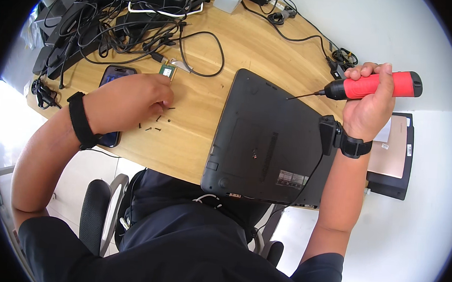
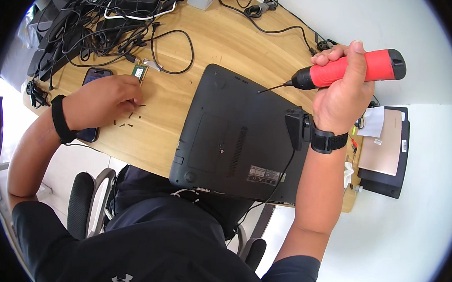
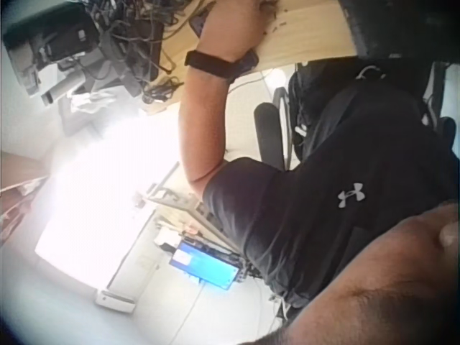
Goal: The recorder is repairing a laptop, including removing screws, prying the casing, and inspecting internal parts.
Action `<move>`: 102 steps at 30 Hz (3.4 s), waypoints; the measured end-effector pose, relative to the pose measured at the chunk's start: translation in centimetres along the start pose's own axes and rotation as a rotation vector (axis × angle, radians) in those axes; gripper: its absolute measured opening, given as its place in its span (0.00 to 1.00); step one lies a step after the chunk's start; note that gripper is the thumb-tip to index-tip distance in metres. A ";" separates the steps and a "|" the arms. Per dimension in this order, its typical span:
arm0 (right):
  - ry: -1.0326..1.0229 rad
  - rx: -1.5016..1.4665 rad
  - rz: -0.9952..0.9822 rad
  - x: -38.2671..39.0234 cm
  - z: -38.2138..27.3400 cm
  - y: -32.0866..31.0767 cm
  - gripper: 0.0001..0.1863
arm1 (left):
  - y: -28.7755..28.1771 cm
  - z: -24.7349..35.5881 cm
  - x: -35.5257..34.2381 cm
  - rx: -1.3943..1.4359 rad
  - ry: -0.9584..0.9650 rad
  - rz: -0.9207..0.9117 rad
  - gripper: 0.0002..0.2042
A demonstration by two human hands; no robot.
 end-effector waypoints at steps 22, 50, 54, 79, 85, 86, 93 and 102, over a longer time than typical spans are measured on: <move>-0.024 -0.045 -0.130 -0.1 0.2 1.2 0.15 | -0.7 -1.3 1.0 0.161 0.062 0.033 0.09; -0.016 -0.026 -0.113 -0.5 0.1 1.7 0.12 | -3.6 5.5 -5.1 0.486 -0.091 -0.020 0.14; -0.004 0.009 -0.076 -0.5 -0.1 1.7 0.12 | -1.8 8.9 -11.2 0.143 -0.001 -0.116 0.17; 0.015 -0.085 -0.002 -1.1 0.4 -1.0 0.16 | 6.5 11.6 -24.3 -0.382 0.040 -0.368 0.11; -0.012 -0.116 0.053 -1.6 -1.5 -2.2 0.16 | 6.9 11.9 -24.8 -0.459 0.105 -0.386 0.09; -0.022 -0.116 0.061 -1.6 -1.9 -2.5 0.16 | 6.9 12.1 -24.6 -0.484 0.137 -0.382 0.09; -0.032 -0.115 0.046 -1.5 -3.1 -1.5 0.16 | 1.3 10.8 -21.9 -0.358 0.067 -0.261 0.13; -0.022 -0.141 -0.065 -0.4 -1.3 7.5 0.16 | -3.6 4.2 -16.1 0.088 -0.109 -0.239 0.09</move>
Point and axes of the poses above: each hand's wrist, its own x-axis away from the middle knuckle, its own y-axis out of the palm, z = x × y, the point moved 8 cm from there along -x, towards the middle knuckle, and after that the axes turned 11 degrees about x, right-handed, at the moved point
